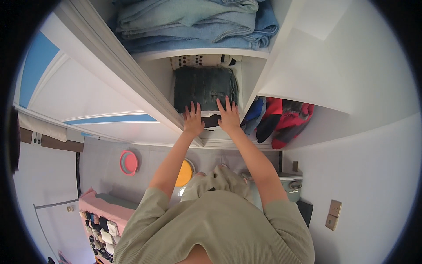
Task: The person picks up folded pairs of jeans and a black shirt from a bed and places them into an open wardrobe shelf.
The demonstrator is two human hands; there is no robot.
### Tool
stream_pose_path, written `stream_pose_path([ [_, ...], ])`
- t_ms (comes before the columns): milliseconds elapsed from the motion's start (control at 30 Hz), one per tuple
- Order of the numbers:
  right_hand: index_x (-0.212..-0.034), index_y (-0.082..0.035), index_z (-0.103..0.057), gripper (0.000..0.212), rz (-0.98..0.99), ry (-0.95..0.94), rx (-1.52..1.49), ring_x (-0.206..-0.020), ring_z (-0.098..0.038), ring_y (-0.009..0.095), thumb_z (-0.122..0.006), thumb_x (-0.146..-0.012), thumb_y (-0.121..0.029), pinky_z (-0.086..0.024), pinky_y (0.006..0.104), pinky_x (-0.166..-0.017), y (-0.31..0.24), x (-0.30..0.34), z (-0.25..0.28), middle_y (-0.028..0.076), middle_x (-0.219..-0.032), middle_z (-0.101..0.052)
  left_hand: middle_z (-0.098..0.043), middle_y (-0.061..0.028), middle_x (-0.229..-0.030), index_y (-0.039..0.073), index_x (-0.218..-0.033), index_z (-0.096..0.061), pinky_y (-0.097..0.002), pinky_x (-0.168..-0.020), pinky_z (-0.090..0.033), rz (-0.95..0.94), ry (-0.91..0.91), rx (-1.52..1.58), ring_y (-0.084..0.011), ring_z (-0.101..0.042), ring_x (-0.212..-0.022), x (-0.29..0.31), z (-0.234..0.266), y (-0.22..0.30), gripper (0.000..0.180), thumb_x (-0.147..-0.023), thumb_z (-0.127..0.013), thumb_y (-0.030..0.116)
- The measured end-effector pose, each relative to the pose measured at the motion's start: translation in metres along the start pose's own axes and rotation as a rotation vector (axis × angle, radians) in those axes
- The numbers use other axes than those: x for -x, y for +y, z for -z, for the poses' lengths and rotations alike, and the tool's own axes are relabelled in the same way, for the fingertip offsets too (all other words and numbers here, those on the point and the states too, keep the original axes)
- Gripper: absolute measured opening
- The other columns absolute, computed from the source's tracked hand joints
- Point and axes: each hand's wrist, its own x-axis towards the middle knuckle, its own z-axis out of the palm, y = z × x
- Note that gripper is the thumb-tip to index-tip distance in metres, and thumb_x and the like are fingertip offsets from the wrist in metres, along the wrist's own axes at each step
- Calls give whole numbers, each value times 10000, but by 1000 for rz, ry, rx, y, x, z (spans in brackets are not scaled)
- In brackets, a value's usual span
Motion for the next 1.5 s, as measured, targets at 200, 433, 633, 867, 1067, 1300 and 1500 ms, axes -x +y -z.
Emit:
stream_pose_path([
  [200, -1410, -242, -262, 859, -2, -63, -14, -1226, -342, 422, -696, -672, -168, -318, 462, -1020, 5, -23, 1, 165, -1443, -213, -112, -185, -1471, 100, -1420, -166, -554, -1038, -242, 67, -52, 99, -449, -175, -1315, -23, 1, -5, 864, -713, -646, 231],
  [433, -1347, -216, -385, 698, -40, 5, -132, -1230, -377, 362, -672, -711, -206, -343, 419, -1012, 0, 18, -11, 179, -1409, -293, -277, -150, -1423, 134, -1327, -390, -482, -1031, -300, 47, -4, 130, -386, -300, -1278, 3, 35, -4, 634, -730, -605, 153],
  [633, -1075, -92, -615, 305, -269, -31, -735, -976, -599, 262, -630, -776, -147, -465, 342, -855, -24, 49, 27, 149, -1033, -625, -558, -62, -1160, 123, -1143, -547, -368, -872, -449, -178, 214, 568, -291, -516, -1066, 66, 109, 21, 411, -736, -581, 84],
  [867, -1040, -77, -628, 190, -300, 137, -1038, -795, -641, 138, -559, -864, -82, -489, 241, -730, -54, 79, 47, 92, -880, -664, -614, -62, -1003, 117, -991, -622, -372, -771, -470, -82, 148, 840, -286, -580, -904, 105, 126, 1, 249, -761, -552, 51],
  [1067, -1046, -37, -620, 192, -342, 167, -1042, -799, -630, 113, -555, -872, -85, -481, 235, -729, -87, 115, 72, 65, -900, -665, -623, -70, -911, 97, -945, -625, -344, -667, -470, 1, 140, 917, -260, -602, -811, 119, 130, -14, 205, -764, -548, 41],
  [1300, -1048, -36, -619, 200, -449, 296, -989, -786, -629, 120, -548, -865, -74, -481, 240, -726, -102, 172, 85, 67, -893, -667, -638, -64, -887, 110, -952, -638, -304, -619, -464, -88, 75, 1050, -210, -610, -745, 129, 117, -16, 230, -764, -540, 21],
  [1500, -1035, -35, -625, 196, -662, 353, -901, -765, -628, 126, -549, -859, -75, -487, 247, -717, -116, 229, 101, 76, -868, -664, -652, -60, -925, 105, -963, -641, -292, -632, -484, -213, -40, 1147, -193, -623, -761, 141, 100, 7, 232, -777, -536, 15],
])
